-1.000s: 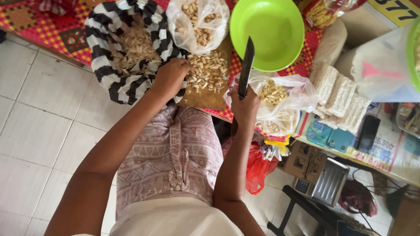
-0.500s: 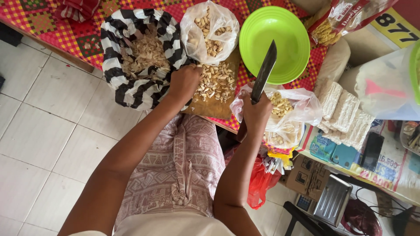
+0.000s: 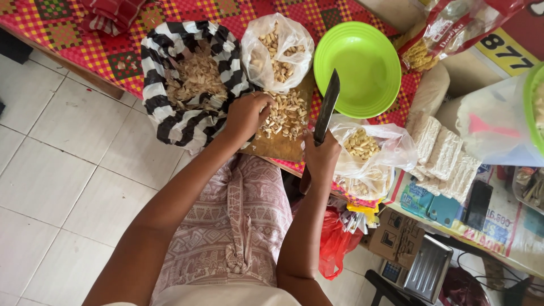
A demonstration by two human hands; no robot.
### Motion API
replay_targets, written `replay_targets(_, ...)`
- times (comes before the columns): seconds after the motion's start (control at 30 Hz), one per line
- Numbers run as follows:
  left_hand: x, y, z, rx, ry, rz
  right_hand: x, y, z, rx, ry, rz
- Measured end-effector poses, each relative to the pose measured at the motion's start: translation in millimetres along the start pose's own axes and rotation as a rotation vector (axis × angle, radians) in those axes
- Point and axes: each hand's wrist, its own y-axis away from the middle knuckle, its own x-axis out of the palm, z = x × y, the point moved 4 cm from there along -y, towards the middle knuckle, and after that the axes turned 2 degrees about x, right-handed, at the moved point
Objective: The person repeatedly picks up small nut pieces from a plastic bag and a striped cloth, cuts them with a knife on a wooden board, and places the cut pieces into another plastic bag. The process is continuous and repetitive throughout the clip.
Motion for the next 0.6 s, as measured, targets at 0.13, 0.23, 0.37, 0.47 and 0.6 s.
replay_targets(0.13,-18.5,-4.1,-2.6,-0.167,0.354,-0.036,14.5,4.1,22.1,-0.035,-0.124,0.042)
replay_targets(0.23,-33.2,1.2,7.1,-0.377,0.845,-0.081,33.2,5.0,46.3,-0.183,-0.052,0.082)
replay_targets(0.37,-54.3,7.4,24.9,-0.453,1.161,-0.146,75.3,11.5,80.8,-0.511,0.044,0.089)
replay_targets(0.47,-70.8,15.9,37.9,-0.465,1.09,-0.173,110.7,17.8,95.6,-0.493,-0.007,0.207)
replay_targets(0.6,-88.3,24.5,51.1,-0.533,1.041,-0.231,140.0,24.1,113.4,-0.481,-0.01,0.233)
